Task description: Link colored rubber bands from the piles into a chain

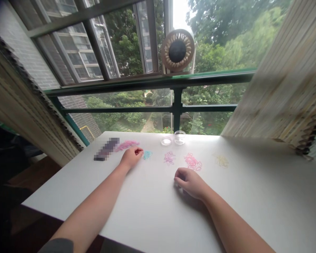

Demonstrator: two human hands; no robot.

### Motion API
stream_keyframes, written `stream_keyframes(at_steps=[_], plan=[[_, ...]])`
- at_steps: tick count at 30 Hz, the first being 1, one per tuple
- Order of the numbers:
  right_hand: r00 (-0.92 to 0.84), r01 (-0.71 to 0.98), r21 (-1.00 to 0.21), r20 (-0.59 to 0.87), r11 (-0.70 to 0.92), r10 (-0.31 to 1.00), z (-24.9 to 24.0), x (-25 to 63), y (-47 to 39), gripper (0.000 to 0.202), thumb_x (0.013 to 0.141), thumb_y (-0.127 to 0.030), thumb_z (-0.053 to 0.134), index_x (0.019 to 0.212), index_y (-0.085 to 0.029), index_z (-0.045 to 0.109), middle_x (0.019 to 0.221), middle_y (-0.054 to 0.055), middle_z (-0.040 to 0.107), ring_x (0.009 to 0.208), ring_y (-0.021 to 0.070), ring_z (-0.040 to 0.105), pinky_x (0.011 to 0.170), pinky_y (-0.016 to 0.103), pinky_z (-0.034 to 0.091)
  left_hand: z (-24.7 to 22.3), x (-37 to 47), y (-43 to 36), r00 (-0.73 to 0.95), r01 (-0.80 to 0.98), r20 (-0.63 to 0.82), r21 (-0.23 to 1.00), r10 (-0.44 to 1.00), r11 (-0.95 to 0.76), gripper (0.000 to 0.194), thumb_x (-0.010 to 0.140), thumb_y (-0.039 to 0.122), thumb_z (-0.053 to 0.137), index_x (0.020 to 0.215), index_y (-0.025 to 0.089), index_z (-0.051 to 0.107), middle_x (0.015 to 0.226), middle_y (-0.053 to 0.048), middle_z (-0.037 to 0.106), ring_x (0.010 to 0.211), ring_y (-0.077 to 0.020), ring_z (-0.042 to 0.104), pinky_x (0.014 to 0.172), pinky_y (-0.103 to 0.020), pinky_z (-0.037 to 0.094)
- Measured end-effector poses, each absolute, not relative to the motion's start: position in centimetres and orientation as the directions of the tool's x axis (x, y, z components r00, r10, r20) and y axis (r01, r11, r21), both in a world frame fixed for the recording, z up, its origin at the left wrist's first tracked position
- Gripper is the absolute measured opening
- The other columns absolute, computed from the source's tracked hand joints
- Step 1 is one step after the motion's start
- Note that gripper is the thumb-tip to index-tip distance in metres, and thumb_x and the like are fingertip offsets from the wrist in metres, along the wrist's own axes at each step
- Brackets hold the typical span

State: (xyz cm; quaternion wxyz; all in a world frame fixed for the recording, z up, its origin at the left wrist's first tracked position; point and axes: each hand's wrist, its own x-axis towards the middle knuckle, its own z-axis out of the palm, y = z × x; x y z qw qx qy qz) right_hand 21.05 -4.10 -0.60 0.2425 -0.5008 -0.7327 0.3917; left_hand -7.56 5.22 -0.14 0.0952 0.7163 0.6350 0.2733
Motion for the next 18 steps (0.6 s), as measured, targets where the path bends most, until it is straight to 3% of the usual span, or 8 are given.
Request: stream_keyframes(at_steps=[7,15,18], plan=[[-0.384,0.533,-0.823,-0.025,0.199,0.923,-0.8,21.0,-4.1,0.013,0.079,-0.027,0.049,0.073,-0.017,0.054,0.065,0.001,0.061,0.051,0.0105,0.052,0.05,0.022,0.038,3.0,-12.0,8.9,0.083,0.956,0.229,0.256,0.97,-0.142,0.024,0.077,0.028,0.051,0.088,0.017,0.069,0.09,-0.008,0.07,0.079,-0.0201,0.062,0.069,-0.027,0.046],[-0.392,0.535,-0.819,-0.021,0.209,0.92,-1.1,21.1,-4.0,0.013,0.08,-0.028,0.049,0.074,-0.018,0.054,0.065,0.0,0.061,0.052,0.0105,0.053,0.05,0.021,0.037,4.7,-10.4,13.1,0.285,0.958,0.066,0.003,0.956,-0.285,0.033,0.069,0.031,0.058,0.099,0.022,0.069,0.103,-0.007,0.067,0.091,-0.022,0.06,0.08,-0.028,0.044],[-0.39,0.542,-0.813,-0.02,0.212,0.921,-0.8,21.0,-4.1,0.013,0.08,-0.028,0.05,0.073,-0.017,0.055,0.065,0.0,0.061,0.052,0.0104,0.052,0.05,0.021,0.037,4.4,-10.0,13.9,0.295,0.954,0.003,-0.054,0.956,-0.294,0.03,0.066,0.028,0.059,0.094,0.023,0.071,0.099,-0.006,0.068,0.09,-0.0228,0.061,0.081,-0.029,0.044]])
